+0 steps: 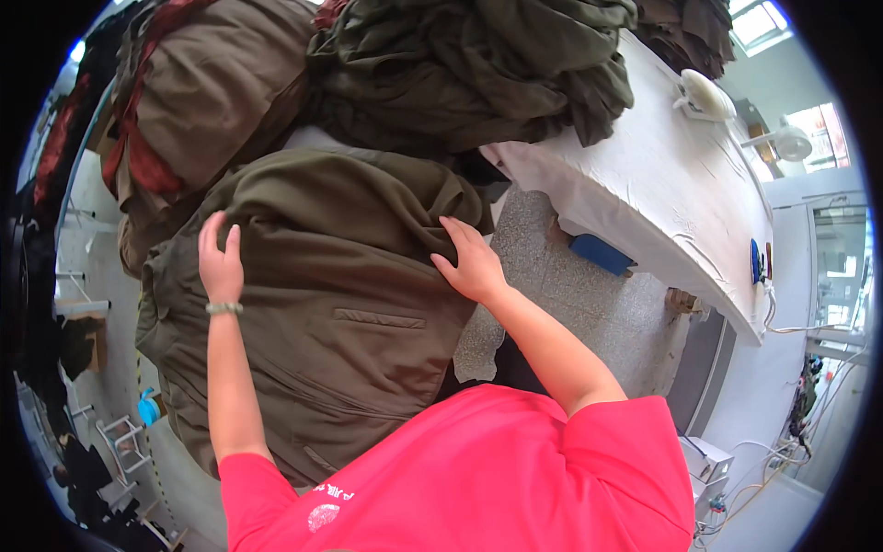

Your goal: Ironing olive green garments on a professional ironing table in a factory setting.

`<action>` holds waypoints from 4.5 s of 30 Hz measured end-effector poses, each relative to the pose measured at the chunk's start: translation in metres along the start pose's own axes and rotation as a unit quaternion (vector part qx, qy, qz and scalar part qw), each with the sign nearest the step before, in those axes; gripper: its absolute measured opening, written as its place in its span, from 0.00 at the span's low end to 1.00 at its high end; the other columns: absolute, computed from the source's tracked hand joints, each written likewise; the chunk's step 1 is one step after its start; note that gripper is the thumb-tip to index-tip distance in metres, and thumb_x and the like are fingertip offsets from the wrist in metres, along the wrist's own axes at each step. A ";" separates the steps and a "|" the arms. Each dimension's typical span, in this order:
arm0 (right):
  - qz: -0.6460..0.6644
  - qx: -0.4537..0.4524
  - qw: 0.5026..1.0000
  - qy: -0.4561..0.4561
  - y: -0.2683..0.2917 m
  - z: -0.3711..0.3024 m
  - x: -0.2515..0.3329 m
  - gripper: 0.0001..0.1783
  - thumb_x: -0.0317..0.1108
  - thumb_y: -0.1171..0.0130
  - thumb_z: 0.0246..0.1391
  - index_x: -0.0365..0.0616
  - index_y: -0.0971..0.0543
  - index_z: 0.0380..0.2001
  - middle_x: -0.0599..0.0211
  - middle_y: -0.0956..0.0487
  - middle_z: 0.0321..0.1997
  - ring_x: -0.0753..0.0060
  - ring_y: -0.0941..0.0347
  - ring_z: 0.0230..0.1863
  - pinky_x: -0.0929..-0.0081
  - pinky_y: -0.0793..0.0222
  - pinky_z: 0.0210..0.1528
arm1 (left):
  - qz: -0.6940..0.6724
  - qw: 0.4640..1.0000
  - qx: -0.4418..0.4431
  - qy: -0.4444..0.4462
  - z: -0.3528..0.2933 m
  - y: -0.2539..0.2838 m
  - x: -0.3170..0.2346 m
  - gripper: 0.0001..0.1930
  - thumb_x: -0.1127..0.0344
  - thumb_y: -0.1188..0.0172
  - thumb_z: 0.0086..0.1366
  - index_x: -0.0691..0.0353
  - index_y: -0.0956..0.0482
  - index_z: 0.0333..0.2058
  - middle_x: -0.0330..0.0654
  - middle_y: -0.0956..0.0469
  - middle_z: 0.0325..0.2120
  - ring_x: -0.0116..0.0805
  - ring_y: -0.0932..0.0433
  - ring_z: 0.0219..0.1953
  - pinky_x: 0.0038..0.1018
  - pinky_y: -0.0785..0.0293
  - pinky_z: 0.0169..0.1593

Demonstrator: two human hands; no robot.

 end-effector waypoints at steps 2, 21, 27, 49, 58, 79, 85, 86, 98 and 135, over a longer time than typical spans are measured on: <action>0.010 -0.005 1.000 -0.021 0.010 -0.015 -0.029 0.36 0.43 0.34 0.56 0.45 0.32 0.66 0.51 0.27 0.65 0.50 0.31 0.65 0.59 0.32 0.64 | -0.355 0.910 0.143 0.162 -0.004 0.011 -0.098 0.16 0.59 0.49 0.77 0.66 0.20 0.35 0.45 0.18 0.30 0.34 0.20 0.32 0.25 0.25 0.42; 0.124 0.188 0.857 -0.463 0.095 -0.322 -0.569 0.17 0.37 0.38 0.59 0.39 0.18 0.48 0.66 0.17 0.30 0.71 0.22 0.25 0.69 0.24 0.26 | -0.008 0.651 -0.048 -0.757 -0.094 -0.013 -0.752 0.23 0.58 0.57 0.75 0.70 0.28 0.59 0.40 0.18 0.42 0.35 0.25 0.57 0.34 0.39 0.70; 0.312 0.023 0.757 -0.573 0.147 -0.410 -0.606 0.16 0.34 0.43 0.62 0.40 0.21 0.52 0.67 0.21 0.26 0.74 0.26 0.21 0.73 0.32 0.18 | 0.055 0.526 -0.286 -0.799 -0.125 -0.068 -0.793 0.23 0.54 0.57 0.77 0.65 0.25 0.56 0.38 0.18 0.47 0.34 0.26 0.59 0.36 0.39 0.70; 0.084 0.369 0.809 -0.450 0.304 -0.224 -0.467 0.20 0.40 0.39 0.62 0.33 0.17 0.47 0.53 0.13 0.37 0.60 0.16 0.40 0.61 0.22 0.44 | 0.112 0.962 -0.012 0.247 -0.074 -0.497 -0.263 0.39 0.55 0.36 0.59 0.74 0.34 0.63 0.74 0.39 0.63 0.69 0.39 0.66 0.48 0.42 0.71; 0.122 0.139 0.977 -0.104 0.354 0.042 -0.330 0.20 0.40 0.38 0.61 0.45 0.22 0.54 0.60 0.15 0.36 0.53 0.17 0.38 0.61 0.22 0.42 | 0.118 0.945 -0.056 0.299 -0.043 -0.482 -0.288 0.39 0.51 0.36 0.58 0.72 0.33 0.61 0.70 0.36 0.60 0.68 0.34 0.62 0.48 0.36 0.67; 0.288 -0.196 0.923 0.167 0.473 0.287 -0.215 0.12 0.23 0.46 0.63 0.42 0.20 0.47 0.69 0.20 0.43 0.78 0.27 0.43 0.77 0.30 0.50 | 0.061 0.932 -0.033 0.355 -0.063 -0.489 -0.273 0.43 0.52 0.34 0.57 0.68 0.40 0.66 0.64 0.41 0.67 0.63 0.39 0.67 0.44 0.37 0.69; 0.460 -0.455 0.757 0.089 0.680 0.172 -0.467 0.20 0.28 0.42 0.63 0.35 0.24 0.57 0.56 0.19 0.53 0.64 0.20 0.49 0.67 0.22 0.56 | 0.077 0.948 -0.090 0.295 -0.072 -0.455 -0.317 0.36 0.64 0.35 0.58 0.71 0.36 0.63 0.61 0.38 0.65 0.58 0.39 0.68 0.42 0.41 0.71; 0.518 -0.407 0.744 0.113 0.722 0.139 -0.513 0.23 0.24 0.38 0.57 0.31 0.25 0.57 0.54 0.19 0.53 0.62 0.20 0.48 0.66 0.21 0.57 | 0.087 0.951 -0.136 0.264 -0.075 -0.451 -0.324 0.33 0.65 0.35 0.58 0.70 0.34 0.61 0.59 0.34 0.62 0.57 0.36 0.66 0.44 0.38 0.69; 0.454 -0.357 0.720 -0.384 0.581 -0.195 -0.804 0.28 0.45 0.46 0.67 0.31 0.25 0.58 0.52 0.24 0.62 0.62 0.27 0.60 0.63 0.28 0.61 | -0.221 0.966 0.130 0.027 -0.129 -0.537 -0.724 0.43 0.53 0.28 0.57 0.62 0.38 0.67 0.55 0.30 0.57 0.50 0.29 0.59 0.38 0.32 0.63; -0.544 -0.083 0.832 -0.071 0.574 0.393 -0.706 0.45 0.56 0.40 0.57 0.57 0.41 0.74 0.59 0.39 0.76 0.50 0.39 0.73 0.45 0.35 0.67 | -0.062 0.994 0.095 0.005 -0.058 -0.572 -0.656 0.26 0.60 0.36 0.61 0.63 0.24 0.56 0.51 0.33 0.65 0.50 0.38 0.71 0.47 0.44 0.72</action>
Point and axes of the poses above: each hand's wrist, its own z-axis towards the middle knuckle, its own y-axis out of the back of the hand, x = y × z, the point moved 4 cm from there along z, towards the middle knuckle
